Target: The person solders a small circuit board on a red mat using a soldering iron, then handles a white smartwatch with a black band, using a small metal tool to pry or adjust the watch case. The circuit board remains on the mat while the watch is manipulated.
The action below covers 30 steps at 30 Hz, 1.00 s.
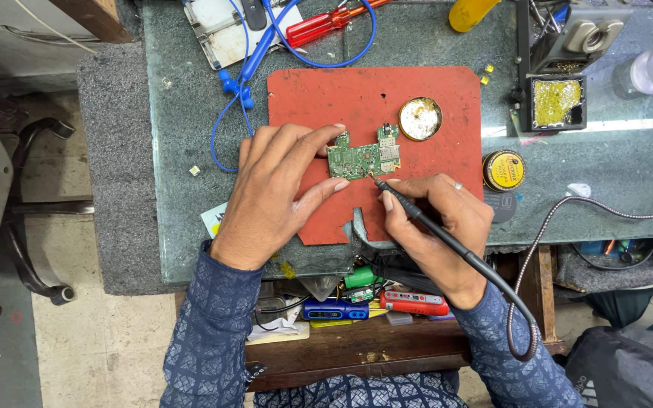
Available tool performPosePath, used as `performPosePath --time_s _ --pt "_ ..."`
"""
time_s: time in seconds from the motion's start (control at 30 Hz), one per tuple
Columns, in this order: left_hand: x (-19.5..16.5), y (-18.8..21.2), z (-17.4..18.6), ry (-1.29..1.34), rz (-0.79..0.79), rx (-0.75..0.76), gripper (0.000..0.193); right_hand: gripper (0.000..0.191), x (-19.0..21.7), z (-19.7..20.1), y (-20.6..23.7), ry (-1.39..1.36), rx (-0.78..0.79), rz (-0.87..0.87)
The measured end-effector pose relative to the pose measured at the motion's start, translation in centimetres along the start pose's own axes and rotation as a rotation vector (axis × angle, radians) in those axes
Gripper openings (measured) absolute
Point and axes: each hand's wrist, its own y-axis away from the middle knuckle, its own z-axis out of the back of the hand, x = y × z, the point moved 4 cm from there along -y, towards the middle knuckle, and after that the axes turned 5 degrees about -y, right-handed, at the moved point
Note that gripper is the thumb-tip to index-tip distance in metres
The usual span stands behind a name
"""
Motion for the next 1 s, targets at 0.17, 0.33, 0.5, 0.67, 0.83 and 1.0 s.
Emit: performPosePath --time_s 0.17,0.33,0.5,0.67,0.83,1.0 --pt "0.00 -0.04 0.04 -0.002 0.003 0.005 0.063 0.013 -0.01 0.04 -0.03 0.006 -0.008 0.001" --pt "0.03 -0.01 0.01 -0.004 -0.001 0.006 0.063 0.014 -0.01 -0.08 -0.01 0.003 -0.016 -0.003" --pt "0.13 0.02 0.09 -0.009 -0.016 -0.004 0.063 0.014 -0.05 -0.21 -0.03 -0.001 -0.013 -0.013" --pt "0.13 0.02 0.07 -0.007 -0.012 -0.003 0.063 0.015 -0.15 -0.26 -0.01 -0.003 -0.017 -0.032" --pt "0.16 0.05 0.04 -0.007 -0.010 0.001 0.063 0.014 -0.09 -0.27 -0.06 0.003 -0.010 -0.014" --pt "0.21 0.08 -0.13 -0.007 -0.005 0.010 0.063 0.015 -0.12 -0.23 0.04 -0.003 -0.003 -0.033"
